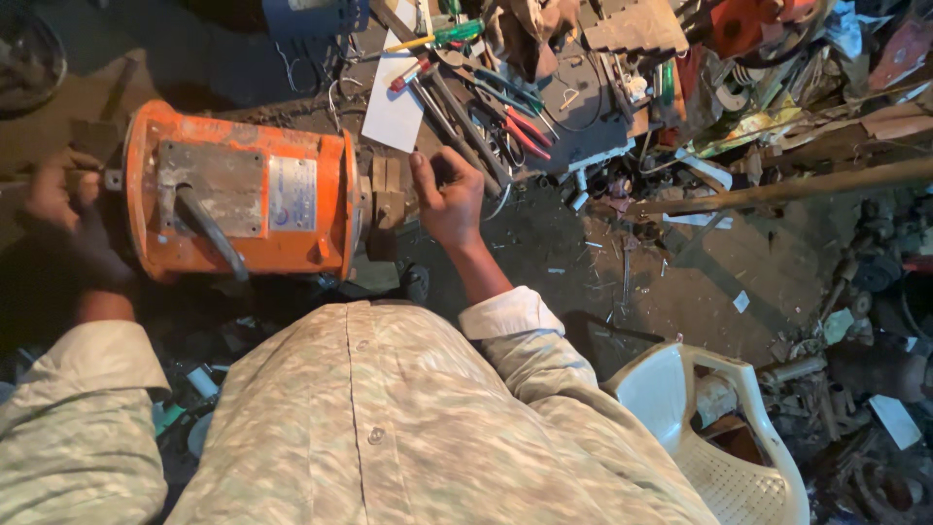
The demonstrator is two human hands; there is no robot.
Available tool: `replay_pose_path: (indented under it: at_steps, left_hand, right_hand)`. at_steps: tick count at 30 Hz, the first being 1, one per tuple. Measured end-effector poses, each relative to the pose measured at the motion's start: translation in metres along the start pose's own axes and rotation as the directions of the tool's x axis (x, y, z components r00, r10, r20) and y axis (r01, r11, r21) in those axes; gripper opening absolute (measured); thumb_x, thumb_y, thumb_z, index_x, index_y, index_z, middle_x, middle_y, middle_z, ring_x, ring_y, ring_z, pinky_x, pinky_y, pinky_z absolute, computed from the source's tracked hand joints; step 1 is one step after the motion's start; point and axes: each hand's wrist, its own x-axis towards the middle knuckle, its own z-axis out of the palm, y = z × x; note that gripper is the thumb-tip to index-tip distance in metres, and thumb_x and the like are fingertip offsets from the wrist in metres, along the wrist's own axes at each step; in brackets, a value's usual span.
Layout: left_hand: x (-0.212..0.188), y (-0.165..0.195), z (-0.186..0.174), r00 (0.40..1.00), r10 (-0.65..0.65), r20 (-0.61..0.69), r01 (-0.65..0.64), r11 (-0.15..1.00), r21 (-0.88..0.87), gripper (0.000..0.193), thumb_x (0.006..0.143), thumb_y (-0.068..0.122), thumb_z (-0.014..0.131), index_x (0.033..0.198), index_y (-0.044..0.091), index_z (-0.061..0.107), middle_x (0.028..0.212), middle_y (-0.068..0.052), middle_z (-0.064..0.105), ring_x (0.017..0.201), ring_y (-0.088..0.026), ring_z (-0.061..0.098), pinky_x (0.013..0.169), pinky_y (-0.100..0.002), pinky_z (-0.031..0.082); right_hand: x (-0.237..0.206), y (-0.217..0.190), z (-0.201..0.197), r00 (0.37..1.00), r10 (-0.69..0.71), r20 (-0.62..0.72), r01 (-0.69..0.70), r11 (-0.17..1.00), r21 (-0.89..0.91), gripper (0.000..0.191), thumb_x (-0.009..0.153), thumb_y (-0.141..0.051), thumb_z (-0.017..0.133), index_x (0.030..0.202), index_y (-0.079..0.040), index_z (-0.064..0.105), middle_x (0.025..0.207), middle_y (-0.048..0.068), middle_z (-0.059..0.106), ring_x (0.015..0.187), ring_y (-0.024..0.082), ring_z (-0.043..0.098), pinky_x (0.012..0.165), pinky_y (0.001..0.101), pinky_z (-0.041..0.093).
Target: The person works on an orange electric motor clamped in a bench vise in a cluttered workshop. They use a spanner to loosen and remove bolts from the motor housing, manipulate the end cover and shaft components by hand, and later handle the motor's fan cover and other parts while repositioning the motor on the workbench.
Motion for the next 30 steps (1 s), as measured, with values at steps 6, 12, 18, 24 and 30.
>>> replay_pose_path:
  at_steps: [6,12,18,24,30]
  left_hand:
    - [-0.013,-0.032,0.001,0.998,-0.065,-0.002,0.065,0.995,-0.072,0.037,0.115,0.033,0.056,0.118,-0.003,0.063,0.103,-0.009,0.063,0.096,-0.015,0.060,0.090,-0.028,0.049]
    - [-0.029,-0.043,0.004,0.985,-0.170,-0.031,0.163,0.974,-0.157,0.046,0.116,0.040,0.061,0.121,-0.005,0.063,0.106,-0.008,0.064,0.097,-0.013,0.058,0.095,-0.028,0.050]
    - [-0.047,-0.038,0.009,0.965,-0.251,-0.075,0.238,0.960,-0.149,0.051,0.113,0.046,0.059,0.121,-0.004,0.064,0.105,-0.009,0.064,0.095,-0.015,0.059,0.094,-0.030,0.050]
    - [-0.045,0.004,0.003,0.968,-0.225,-0.112,0.217,0.973,-0.081,0.056,0.111,0.051,0.057,0.121,-0.004,0.065,0.104,-0.010,0.065,0.094,-0.017,0.060,0.093,-0.032,0.050]
    - [-0.007,0.005,0.003,0.992,-0.113,-0.063,0.115,0.993,0.026,0.049,0.113,0.049,0.054,0.107,0.001,0.063,0.095,-0.011,0.064,0.092,-0.018,0.063,0.086,-0.031,0.050]
  right_hand:
    - [0.006,0.010,0.015,0.994,-0.100,-0.034,0.101,0.995,0.019,0.040,0.100,-0.014,0.069,0.070,-0.004,0.045,0.058,-0.004,0.042,0.053,0.004,0.036,0.049,0.0277,0.027]
    - [0.022,0.021,0.012,0.994,0.094,-0.063,-0.083,0.985,0.151,0.036,0.102,-0.014,0.066,0.072,-0.008,0.047,0.059,-0.005,0.046,0.051,0.004,0.040,0.047,0.0251,0.028]
    - [0.086,0.102,0.058,0.830,0.545,0.121,-0.553,0.832,0.048,0.024,0.093,-0.022,0.071,0.078,-0.008,0.060,0.059,-0.003,0.050,0.045,0.009,0.043,0.040,0.0291,0.032]
    - [0.079,0.142,0.082,0.639,0.725,0.257,-0.731,0.676,-0.092,0.029,0.095,-0.035,0.071,0.084,-0.009,0.067,0.062,0.001,0.056,0.046,0.013,0.048,0.041,0.0316,0.035]
    - [0.076,0.111,0.040,0.379,0.808,0.451,-0.911,0.411,0.031,0.036,0.099,-0.045,0.064,0.082,-0.013,0.059,0.060,0.002,0.053,0.038,0.012,0.036,0.035,0.0312,0.025]
